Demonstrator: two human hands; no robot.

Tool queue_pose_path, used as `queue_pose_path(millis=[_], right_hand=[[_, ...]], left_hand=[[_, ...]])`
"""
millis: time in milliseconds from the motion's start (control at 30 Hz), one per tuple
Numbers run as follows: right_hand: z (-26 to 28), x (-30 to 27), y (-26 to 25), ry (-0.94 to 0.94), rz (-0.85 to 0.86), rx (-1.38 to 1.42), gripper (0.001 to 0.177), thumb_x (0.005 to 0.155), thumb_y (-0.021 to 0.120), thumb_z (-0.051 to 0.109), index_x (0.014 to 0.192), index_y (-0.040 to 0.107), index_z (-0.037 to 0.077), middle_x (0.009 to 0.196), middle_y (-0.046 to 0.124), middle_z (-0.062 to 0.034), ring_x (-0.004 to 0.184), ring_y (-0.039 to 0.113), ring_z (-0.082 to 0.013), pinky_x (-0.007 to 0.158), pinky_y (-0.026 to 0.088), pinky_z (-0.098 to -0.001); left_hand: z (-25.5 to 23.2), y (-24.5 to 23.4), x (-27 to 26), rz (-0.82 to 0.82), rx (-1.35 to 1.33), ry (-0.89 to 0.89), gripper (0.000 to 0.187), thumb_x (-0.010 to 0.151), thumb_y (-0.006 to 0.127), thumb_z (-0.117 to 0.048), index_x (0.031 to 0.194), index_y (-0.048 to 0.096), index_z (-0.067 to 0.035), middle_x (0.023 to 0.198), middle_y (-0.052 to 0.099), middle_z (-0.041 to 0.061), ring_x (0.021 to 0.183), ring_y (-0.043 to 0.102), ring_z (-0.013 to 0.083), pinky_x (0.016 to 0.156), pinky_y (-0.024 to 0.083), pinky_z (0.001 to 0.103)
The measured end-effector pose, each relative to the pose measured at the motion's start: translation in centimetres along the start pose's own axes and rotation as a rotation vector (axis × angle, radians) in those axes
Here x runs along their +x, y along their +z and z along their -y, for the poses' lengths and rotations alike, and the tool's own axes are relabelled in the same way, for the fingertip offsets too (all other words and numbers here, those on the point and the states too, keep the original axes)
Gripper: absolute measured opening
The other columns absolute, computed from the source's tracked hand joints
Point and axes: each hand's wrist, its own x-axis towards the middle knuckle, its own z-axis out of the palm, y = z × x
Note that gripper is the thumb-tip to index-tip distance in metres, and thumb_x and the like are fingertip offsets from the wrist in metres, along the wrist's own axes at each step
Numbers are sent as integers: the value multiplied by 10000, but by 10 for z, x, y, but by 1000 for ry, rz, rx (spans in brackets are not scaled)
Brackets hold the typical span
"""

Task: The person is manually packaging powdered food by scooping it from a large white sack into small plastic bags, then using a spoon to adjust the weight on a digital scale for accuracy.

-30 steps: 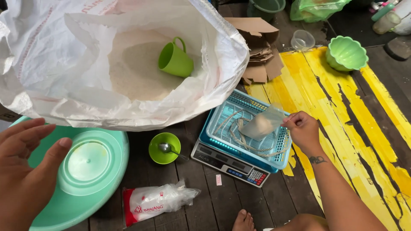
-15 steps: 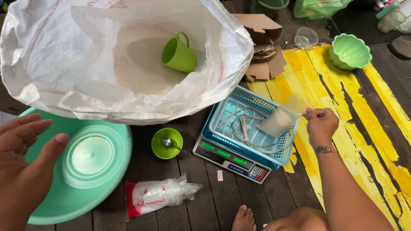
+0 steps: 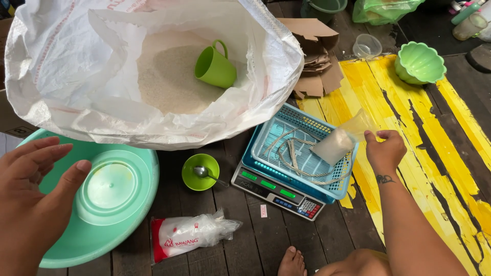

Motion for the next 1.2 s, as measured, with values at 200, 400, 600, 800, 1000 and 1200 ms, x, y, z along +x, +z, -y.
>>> queue_pose_path(millis=[200,400,600,800,1000,1200], right_hand=[[58,-19,-37,91,-49,98,595,950,819,333,1316,482,7,1354,469,-195,1201,537,-427,942,441,-584],[63,-19,-37,59,-57,123,507,962,802,282,1283,511,19,1340,461,-197,1192,542,-427,939,451,-578],[56,-18,-33,34,-74,120,480,956,813,269,1258,532,21,1320,473,-193,1175,556,-428,917,462,-575],[56,-18,-33,40,-69,130,457,958,803,255,1249,532,28,1325,473,-193,1196,545,-434,944,447,-577],[118,-48,-55,-172,-49,145,401,963,761,142,1236,517,-23,1330,454,-233,1071,575,-342,826,536,-426],[229,-189,-18,-618,1021,-241,468,991,504,404,1378,576,151,1380,617,-93,1140,648,-355,877,536,-529]], left_hand=[[-4,-3,0,0,46,-22,344,1001,750,-35,1307,669,99,1451,522,251,1404,544,360,1148,479,494],[-9,-5,1,3,47,-63,361,992,745,-61,1312,664,84,1462,509,229,1332,570,335,1150,471,463],[-11,-5,1,-7,45,-80,351,989,748,-69,1302,668,67,1465,514,216,1329,570,316,1152,467,452],[-15,-5,1,-8,47,-114,365,978,751,-90,1302,672,58,1436,532,188,1303,577,282,1183,450,420],[-11,-4,0,-31,164,-75,342,963,808,-141,1267,735,-1,1401,632,138,1234,622,247,1085,513,398],[-29,1,9,-15,159,-176,322,917,779,-234,1201,749,-85,1370,635,63,1238,613,224,986,508,398]])
